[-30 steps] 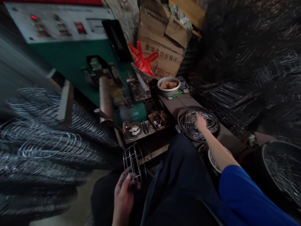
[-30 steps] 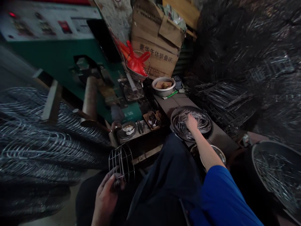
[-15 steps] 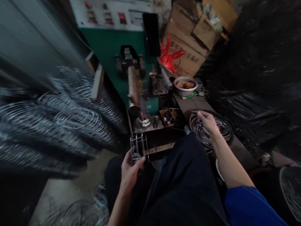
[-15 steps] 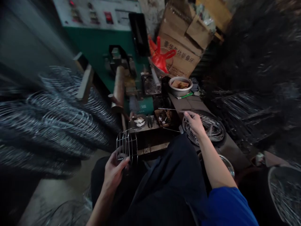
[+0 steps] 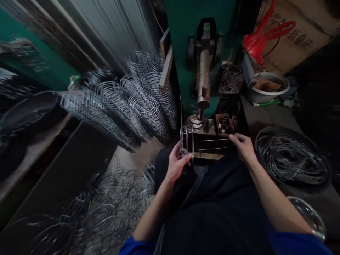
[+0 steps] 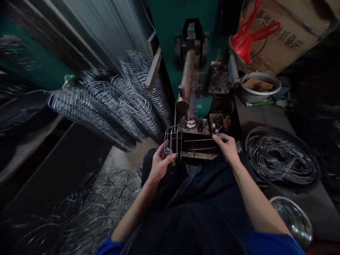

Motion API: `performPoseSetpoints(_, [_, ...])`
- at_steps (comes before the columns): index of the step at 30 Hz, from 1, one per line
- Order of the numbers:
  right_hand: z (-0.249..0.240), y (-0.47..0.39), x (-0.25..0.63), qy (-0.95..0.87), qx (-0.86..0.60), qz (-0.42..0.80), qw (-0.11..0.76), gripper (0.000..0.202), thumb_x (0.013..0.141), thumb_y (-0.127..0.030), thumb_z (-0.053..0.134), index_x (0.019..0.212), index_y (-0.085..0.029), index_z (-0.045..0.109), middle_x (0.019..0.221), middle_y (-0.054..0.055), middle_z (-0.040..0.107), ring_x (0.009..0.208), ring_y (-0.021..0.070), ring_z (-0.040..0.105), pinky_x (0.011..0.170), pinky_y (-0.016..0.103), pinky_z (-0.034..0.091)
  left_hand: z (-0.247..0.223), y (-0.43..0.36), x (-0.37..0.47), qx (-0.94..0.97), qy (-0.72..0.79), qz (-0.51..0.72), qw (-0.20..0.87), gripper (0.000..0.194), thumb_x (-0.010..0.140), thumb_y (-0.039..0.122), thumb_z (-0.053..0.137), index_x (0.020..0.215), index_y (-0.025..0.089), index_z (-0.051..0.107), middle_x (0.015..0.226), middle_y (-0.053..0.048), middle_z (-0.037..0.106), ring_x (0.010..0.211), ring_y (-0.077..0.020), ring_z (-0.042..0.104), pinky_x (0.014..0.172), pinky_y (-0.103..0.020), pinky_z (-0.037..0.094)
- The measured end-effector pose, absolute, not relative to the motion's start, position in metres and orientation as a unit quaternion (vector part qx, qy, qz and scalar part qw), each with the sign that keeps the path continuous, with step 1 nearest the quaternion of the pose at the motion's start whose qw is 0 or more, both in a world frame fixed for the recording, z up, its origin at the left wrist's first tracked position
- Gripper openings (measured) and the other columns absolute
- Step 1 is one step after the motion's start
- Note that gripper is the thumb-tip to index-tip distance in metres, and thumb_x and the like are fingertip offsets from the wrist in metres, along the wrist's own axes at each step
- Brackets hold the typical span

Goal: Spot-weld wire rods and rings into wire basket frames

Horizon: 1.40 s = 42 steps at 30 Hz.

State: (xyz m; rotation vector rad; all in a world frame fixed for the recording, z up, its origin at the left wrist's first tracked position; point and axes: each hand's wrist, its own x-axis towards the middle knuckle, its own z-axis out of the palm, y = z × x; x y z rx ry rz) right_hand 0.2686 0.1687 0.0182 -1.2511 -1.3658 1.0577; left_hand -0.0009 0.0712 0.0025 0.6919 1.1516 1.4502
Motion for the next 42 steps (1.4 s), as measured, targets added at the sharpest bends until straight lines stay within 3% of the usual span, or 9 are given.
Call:
performPoseSetpoints(16, [-0.003, 0.195, 0.257, -0.564, -0.462, 0.444, 0.521, 0.058, 0.079, -0.049, 0.076, 0.054, -0.019, 0.033, 0.059, -0.005, 0.028, 0.059, 0.0111, 0.025, 0.059, 0.030, 0.021, 0.005, 0.099, 0.007, 0.311, 0.475, 0.617, 0.545, 0.076, 0.068, 0.025, 0.087, 0.137, 0.023, 0.053, 0.084, 0.005, 0.057, 0.050, -0.0054, 0.056, 0.044, -0.021, 0.052])
performPoseSetpoints(25, [0.007, 0.206, 0.256, -0.588, -0.496, 0.418, 0.483, 0.061, 0.073, -0.063, 0.075, 0.052, -0.020, 0.036, 0.058, -0.004, 0.031, 0.059, 0.0120, 0.027, 0.058, 0.030, 0.023, 0.012, 0.107, 0.006, 0.299, 0.484, 0.616, 0.544, 0.077, 0.069, 0.026, 0.086, 0.138, 0.023, 0.052, 0.083, 0.005, 0.057, 0.049, -0.0051, 0.055, 0.043, -0.020, 0.052])
performPoseSetpoints(35, [-0.011, 0.221, 0.251, -0.577, -0.463, 0.434, 0.514, 0.056, 0.079, -0.048, 0.077, 0.055, -0.019, 0.035, 0.060, -0.004, 0.030, 0.060, 0.0116, 0.027, 0.060, 0.029, 0.022, 0.008, 0.124, 0.012, 0.293, 0.491, 0.612, 0.547, 0.084, 0.068, 0.028, 0.087, 0.142, 0.021, 0.046, 0.084, 0.005, 0.055, 0.053, -0.0055, 0.055, 0.045, -0.021, 0.053])
performPoseSetpoints(42, [-0.021, 0.241, 0.252, -0.578, -0.465, 0.425, 0.519, 0.058, 0.077, -0.050, 0.076, 0.054, -0.020, 0.034, 0.060, -0.004, 0.029, 0.061, 0.0120, 0.028, 0.060, 0.029, 0.025, 0.010, 0.137, 0.016, 0.288, 0.493, 0.615, 0.544, 0.088, 0.067, 0.031, 0.087, 0.143, 0.021, 0.045, 0.081, 0.006, 0.054, 0.052, -0.0054, 0.052, 0.047, -0.022, 0.053])
